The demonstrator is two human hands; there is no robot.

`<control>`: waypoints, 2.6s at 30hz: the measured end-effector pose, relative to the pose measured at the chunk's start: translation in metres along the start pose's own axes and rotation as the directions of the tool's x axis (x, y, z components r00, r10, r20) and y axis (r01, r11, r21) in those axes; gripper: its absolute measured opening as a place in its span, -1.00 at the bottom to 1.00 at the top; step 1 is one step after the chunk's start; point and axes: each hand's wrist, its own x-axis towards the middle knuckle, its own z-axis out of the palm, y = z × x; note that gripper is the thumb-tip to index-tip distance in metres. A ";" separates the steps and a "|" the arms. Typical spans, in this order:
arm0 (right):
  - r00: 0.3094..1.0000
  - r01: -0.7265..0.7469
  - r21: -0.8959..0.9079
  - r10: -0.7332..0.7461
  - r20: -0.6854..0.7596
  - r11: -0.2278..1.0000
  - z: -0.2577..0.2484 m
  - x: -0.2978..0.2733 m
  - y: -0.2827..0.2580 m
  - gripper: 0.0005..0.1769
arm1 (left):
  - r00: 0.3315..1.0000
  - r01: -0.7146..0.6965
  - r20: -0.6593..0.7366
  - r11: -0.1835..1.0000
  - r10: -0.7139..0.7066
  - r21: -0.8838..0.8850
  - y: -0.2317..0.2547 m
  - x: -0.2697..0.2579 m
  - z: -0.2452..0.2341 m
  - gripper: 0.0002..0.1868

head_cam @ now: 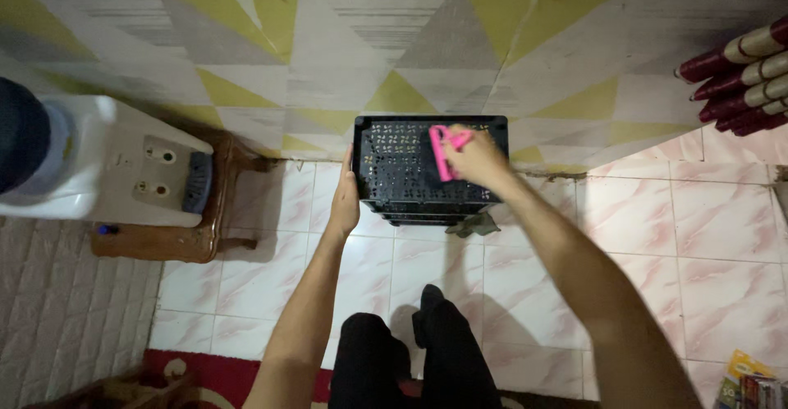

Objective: The person cleans a black plastic tray on a three-tier stand using a pink brush and a green cloth. They sweep debris off the top tray, wipe it with the cloth, and then remove the tray to continue wiping it while sitting on the floor.

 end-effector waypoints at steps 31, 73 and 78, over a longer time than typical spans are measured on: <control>1.000 -0.021 -0.120 0.022 0.006 0.993 -0.037 -0.012 -0.003 -0.69 | 0.986 -0.145 -0.090 0.989 0.142 -0.031 0.005 0.003 0.015 -0.31; 0.962 0.252 0.081 -0.241 -0.128 0.964 0.033 0.019 -0.061 -0.73 | 0.905 -0.422 -0.097 0.903 0.414 -0.084 -0.022 0.017 0.016 -0.32; 0.950 0.278 -0.107 -0.290 -0.114 0.954 0.061 0.010 -0.055 -0.68 | 0.908 -0.418 -0.088 0.901 0.409 -0.121 -0.019 0.013 0.016 -0.33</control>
